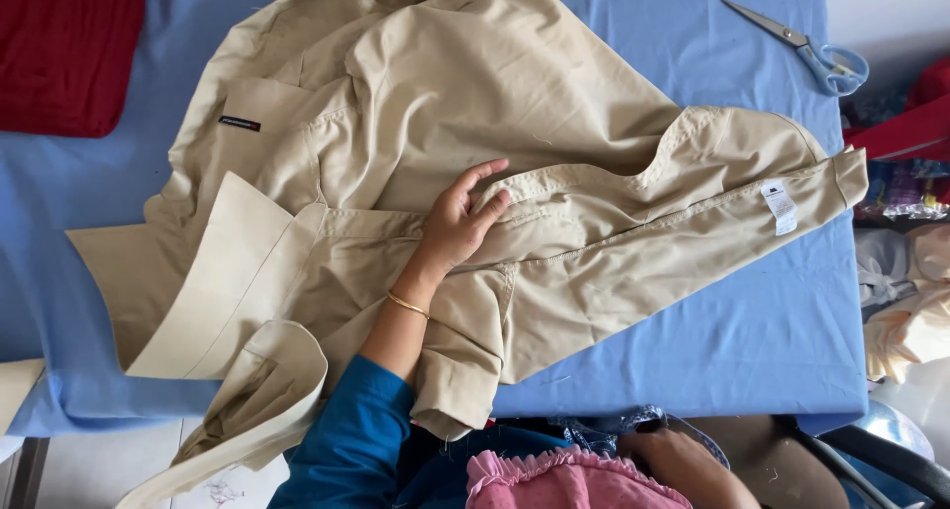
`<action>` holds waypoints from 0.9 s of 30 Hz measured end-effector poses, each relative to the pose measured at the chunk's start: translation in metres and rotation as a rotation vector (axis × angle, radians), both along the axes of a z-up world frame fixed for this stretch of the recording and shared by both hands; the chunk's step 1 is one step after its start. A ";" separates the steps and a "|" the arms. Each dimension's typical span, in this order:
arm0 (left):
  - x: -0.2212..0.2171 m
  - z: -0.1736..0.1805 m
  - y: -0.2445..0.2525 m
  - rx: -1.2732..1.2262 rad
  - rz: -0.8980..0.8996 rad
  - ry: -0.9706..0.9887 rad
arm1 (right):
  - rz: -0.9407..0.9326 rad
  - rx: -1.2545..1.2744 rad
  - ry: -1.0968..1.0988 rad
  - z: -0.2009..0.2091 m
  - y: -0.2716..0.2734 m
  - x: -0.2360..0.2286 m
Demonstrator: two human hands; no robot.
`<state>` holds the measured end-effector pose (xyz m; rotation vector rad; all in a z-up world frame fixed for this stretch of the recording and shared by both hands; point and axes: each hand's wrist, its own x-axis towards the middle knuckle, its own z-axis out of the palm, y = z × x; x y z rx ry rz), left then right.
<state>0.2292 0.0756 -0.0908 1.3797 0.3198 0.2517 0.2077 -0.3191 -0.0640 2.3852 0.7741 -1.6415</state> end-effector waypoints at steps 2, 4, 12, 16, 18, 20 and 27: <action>0.000 0.001 0.003 0.023 -0.036 -0.012 | -0.124 0.365 0.021 0.015 0.012 0.012; 0.000 0.001 0.002 0.048 -0.083 -0.030 | -0.254 0.734 0.035 0.027 0.029 0.028; 0.004 -0.031 0.013 -0.154 -0.166 -0.077 | -0.211 1.315 -0.455 0.026 0.165 0.127; -0.003 -0.010 0.013 -0.150 -0.163 -0.102 | -0.168 1.292 -0.452 -0.003 0.181 0.139; -0.004 -0.006 0.011 -0.155 -0.182 -0.134 | -0.183 1.284 -0.452 -0.007 0.184 0.139; -0.005 -0.010 0.013 -0.159 -0.185 -0.139 | -0.202 1.311 -0.434 -0.012 0.185 0.138; -0.002 -0.019 0.010 -0.173 -0.159 -0.140 | -0.224 1.349 -0.451 -0.008 0.193 0.134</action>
